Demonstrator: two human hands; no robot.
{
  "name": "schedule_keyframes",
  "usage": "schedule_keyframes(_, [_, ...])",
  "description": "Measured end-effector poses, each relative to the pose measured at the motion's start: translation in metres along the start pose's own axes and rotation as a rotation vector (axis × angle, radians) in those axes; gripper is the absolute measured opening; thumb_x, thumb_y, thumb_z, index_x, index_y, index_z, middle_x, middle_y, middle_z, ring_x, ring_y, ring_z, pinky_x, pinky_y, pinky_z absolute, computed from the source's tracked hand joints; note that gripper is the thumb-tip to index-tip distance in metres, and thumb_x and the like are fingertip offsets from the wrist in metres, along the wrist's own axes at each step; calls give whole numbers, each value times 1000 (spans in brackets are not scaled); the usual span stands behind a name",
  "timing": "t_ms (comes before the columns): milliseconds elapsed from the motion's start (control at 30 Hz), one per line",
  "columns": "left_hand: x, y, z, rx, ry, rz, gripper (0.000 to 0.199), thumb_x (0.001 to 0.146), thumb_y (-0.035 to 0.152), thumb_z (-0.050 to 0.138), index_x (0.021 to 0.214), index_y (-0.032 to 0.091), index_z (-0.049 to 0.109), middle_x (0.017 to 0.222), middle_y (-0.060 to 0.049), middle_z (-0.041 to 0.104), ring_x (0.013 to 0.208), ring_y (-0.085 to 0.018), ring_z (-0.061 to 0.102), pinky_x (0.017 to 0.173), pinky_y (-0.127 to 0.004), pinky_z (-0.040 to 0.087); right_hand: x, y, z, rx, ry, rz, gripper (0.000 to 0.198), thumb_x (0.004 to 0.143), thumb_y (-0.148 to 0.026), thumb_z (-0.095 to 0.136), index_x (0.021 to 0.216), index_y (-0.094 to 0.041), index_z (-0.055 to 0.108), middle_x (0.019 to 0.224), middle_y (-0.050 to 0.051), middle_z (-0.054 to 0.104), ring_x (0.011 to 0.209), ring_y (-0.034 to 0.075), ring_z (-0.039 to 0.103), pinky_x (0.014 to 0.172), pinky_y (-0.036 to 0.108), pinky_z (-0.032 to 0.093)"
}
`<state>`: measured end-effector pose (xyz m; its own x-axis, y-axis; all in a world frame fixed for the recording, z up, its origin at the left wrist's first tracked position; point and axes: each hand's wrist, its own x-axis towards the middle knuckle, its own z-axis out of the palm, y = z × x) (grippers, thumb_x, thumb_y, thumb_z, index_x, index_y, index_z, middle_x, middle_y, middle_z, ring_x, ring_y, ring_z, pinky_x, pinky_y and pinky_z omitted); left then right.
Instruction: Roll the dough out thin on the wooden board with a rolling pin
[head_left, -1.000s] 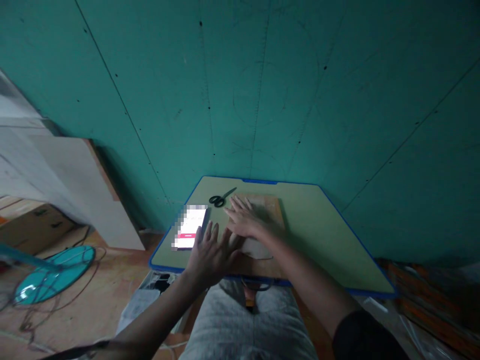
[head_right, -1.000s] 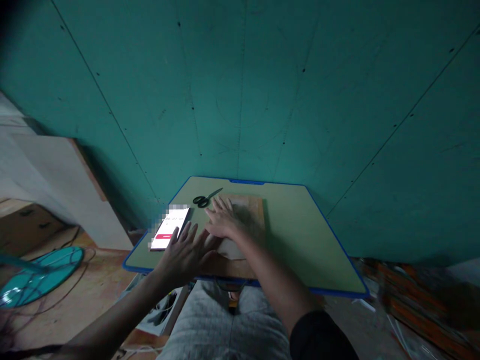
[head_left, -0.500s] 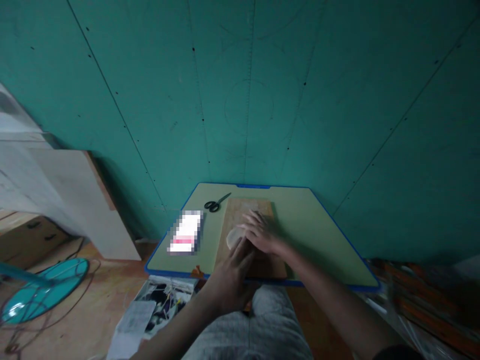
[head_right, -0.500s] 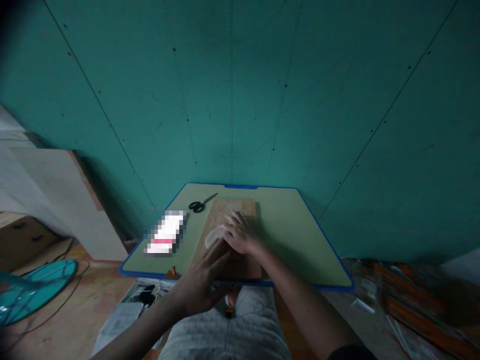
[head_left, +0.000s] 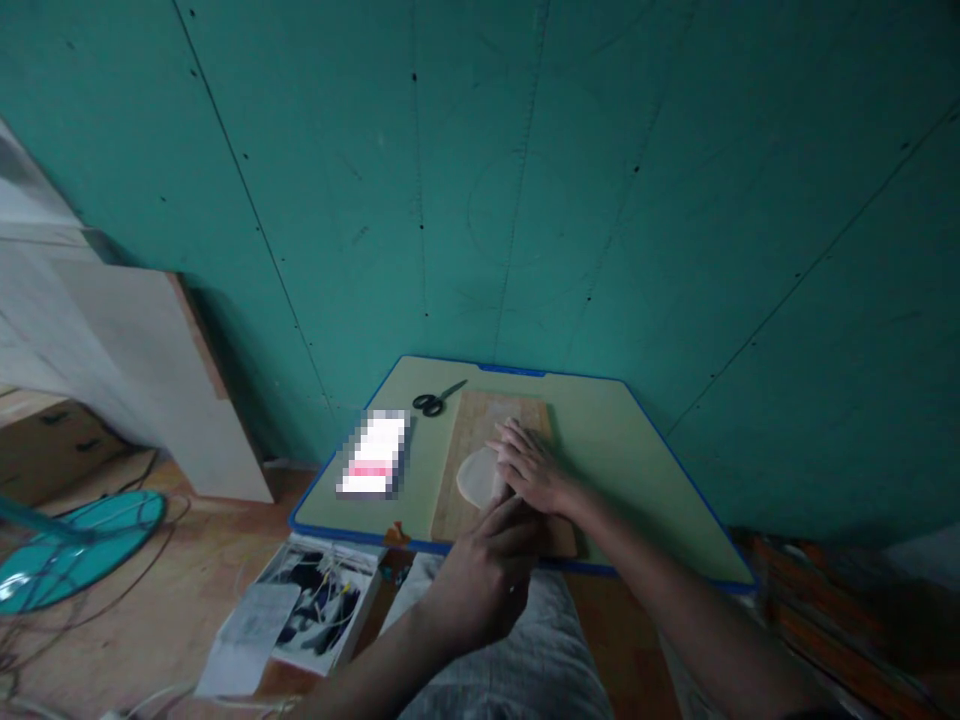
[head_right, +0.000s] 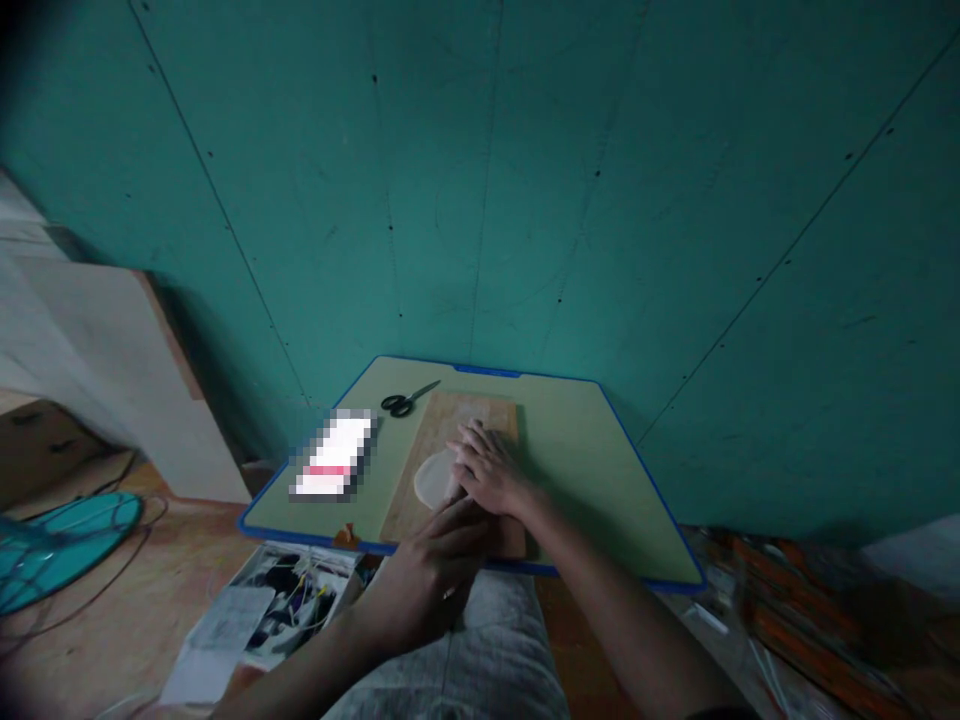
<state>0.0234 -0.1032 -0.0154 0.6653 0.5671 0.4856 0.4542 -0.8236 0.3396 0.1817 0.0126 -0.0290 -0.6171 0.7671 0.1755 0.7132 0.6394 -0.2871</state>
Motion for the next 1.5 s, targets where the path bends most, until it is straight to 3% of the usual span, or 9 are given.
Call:
schedule_keyframes(233, [-20, -14, 0, -40, 94, -84, 41, 83, 0, 49, 116, 17, 66, 139, -9, 56, 145, -25, 28, 115, -50, 37, 24, -16, -4, 10, -118, 44, 48, 98, -31, 38, 143, -18, 47, 158, 11, 31, 149, 26, 10, 119, 50, 14])
schedule_keyframes(400, [-38, -18, 0, -64, 179, -172, 32, 84, 2, 44, 103, 16, 66, 146, -13, 48, 146, -27, 28, 112, -50, 41, 43, -28, -3, -43, -156, 19, 52, 96, -23, 35, 148, -18, 41, 156, 11, 34, 147, 26, 19, 119, 49, 16])
schedule_keyframes(600, [-56, -27, 3, 28, 200, -229, 31, 87, 9, 47, 115, 17, 60, 152, -14, 39, 145, -28, 30, 114, -50, 38, 62, -45, -1, -102, -179, 31, 51, 98, -26, 34, 148, -18, 42, 156, 11, 35, 146, 28, 24, 118, 51, 14])
schedule_keyframes(767, [-72, -36, -2, 97, 216, -267, 55, 90, 12, 50, 143, 20, 40, 152, -14, 40, 143, -27, 34, 112, -48, 40, 82, -63, 1, -112, -224, 60, 51, 97, -30, 38, 146, -19, 44, 153, 10, 39, 146, 28, 25, 118, 53, 12])
schedule_keyframes(1067, [-79, -56, -27, 100, 248, -434, 45, 90, 7, 39, 129, 22, 55, 131, -12, 61, 114, -21, 63, 89, -33, 56, 44, -39, 2, -84, 7, -44, 40, 101, -35, 37, 128, -20, 62, 139, 9, 57, 134, 21, 43, 115, 44, 25])
schedule_keyframes(1133, [-69, -66, -36, 124, 203, -497, 53, 86, 4, 38, 135, 20, 49, 124, -13, 65, 108, -21, 66, 86, -33, 56, 27, -27, -1, -85, 45, -17, 45, 101, -40, 38, 134, -17, 57, 143, 12, 52, 136, 23, 41, 115, 43, 27])
schedule_keyframes(1267, [-35, -80, -59, 254, -85, -670, 44, 88, 13, 47, 131, 18, 54, 113, -14, 69, 92, -23, 70, 74, -32, 54, 1, -11, -10, -80, 85, 52, 43, 100, -37, 41, 134, -17, 56, 137, 12, 57, 129, 24, 48, 110, 41, 33])
schedule_keyframes(1367, [-6, -89, -70, 337, -241, -676, 30, 94, 39, 49, 107, 18, 66, 98, -11, 72, 87, -25, 70, 71, -31, 51, -9, -8, -22, -84, 92, 96, 33, 100, -34, 40, 119, -19, 65, 118, 9, 66, 111, 20, 58, 95, 34, 42])
schedule_keyframes(1500, [18, -110, -66, 473, -324, -690, 54, 101, 47, 25, 88, 16, 68, 83, -13, 72, 81, -28, 70, 70, -34, 50, -13, -5, -34, -122, 77, 193, 33, 102, -31, 38, 90, -20, 67, 91, 4, 67, 87, 15, 61, 76, 26, 40])
